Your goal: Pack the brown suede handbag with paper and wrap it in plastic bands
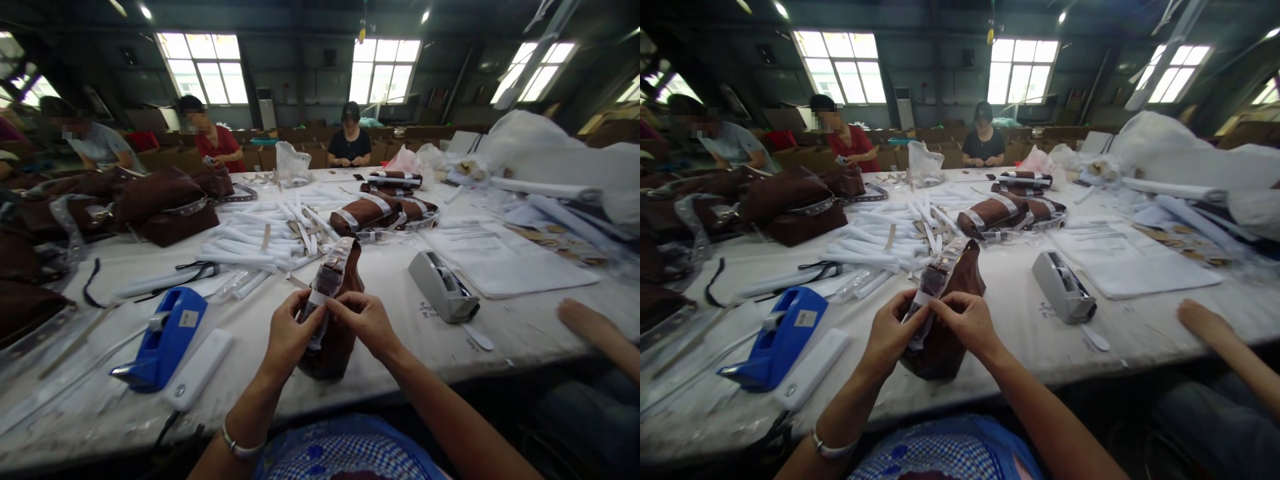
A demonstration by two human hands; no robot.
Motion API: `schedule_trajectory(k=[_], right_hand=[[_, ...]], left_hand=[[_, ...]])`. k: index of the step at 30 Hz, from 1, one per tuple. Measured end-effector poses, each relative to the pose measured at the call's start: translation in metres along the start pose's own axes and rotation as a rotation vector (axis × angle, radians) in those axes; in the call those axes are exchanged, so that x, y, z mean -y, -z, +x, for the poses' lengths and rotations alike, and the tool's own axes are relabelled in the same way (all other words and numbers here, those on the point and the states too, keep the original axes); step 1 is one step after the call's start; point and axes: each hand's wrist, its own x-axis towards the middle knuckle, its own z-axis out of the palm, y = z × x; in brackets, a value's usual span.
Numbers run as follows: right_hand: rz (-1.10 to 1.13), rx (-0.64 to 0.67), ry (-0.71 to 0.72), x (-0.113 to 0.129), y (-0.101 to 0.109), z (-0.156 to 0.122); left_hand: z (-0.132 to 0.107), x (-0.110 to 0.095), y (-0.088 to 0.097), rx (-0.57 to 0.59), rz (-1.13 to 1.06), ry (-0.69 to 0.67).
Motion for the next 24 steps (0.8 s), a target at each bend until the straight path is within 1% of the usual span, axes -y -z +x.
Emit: schedule_trajectory(k=[2, 5, 8, 11, 14, 16, 18, 20, 21, 22, 24], right_hand=[[-0.026, 0.025, -0.031, 0.001, 0.001, 0.001], [-0.032, 0.074, -0.077, 0.003, 0.003, 0.001], [-0.051, 0.078, -0.075, 0.004, 0.004, 0.001], [-0.167, 0.013, 0.017, 0.001, 0.002, 0.000], [-0.294, -0.052, 0.154, -0.003, -0.001, 0.000], [-0.297, -0.052, 0.170, -0.006, -0.001, 0.000], [-0.235, 0.025, 0.109, -0.006, 0.003, 0.002], [-0.182, 0.168, 0.056, -0.003, 0.008, 0.003], [-0.195, 0.221, 0.059, -0.001, 0.011, 0.004], [-0.242, 0.247, 0.088, 0.001, 0.013, 0.004], [-0.414, 0.216, 0.187, 0.003, 0.015, 0.002]], left_hand=[[0.001, 0.000, 0.003, 0.015, 0.021, -0.014], [0.003, 0.002, 0.008, 0.073, 0.036, -0.027], [0.006, 0.003, 0.013, 0.143, 0.016, -0.027], [0.006, 0.005, 0.016, 0.171, -0.001, -0.032], [0.006, 0.006, 0.015, 0.145, -0.009, -0.019], [0.006, 0.006, 0.014, 0.126, -0.017, -0.003], [0.006, 0.006, 0.014, 0.113, -0.029, 0.016], [0.007, 0.007, 0.014, 0.102, -0.041, 0.032], [0.007, 0.008, 0.014, 0.097, -0.043, 0.034], [0.007, 0.008, 0.014, 0.091, -0.039, 0.032], [0.007, 0.008, 0.012, 0.081, -0.018, 0.021]])
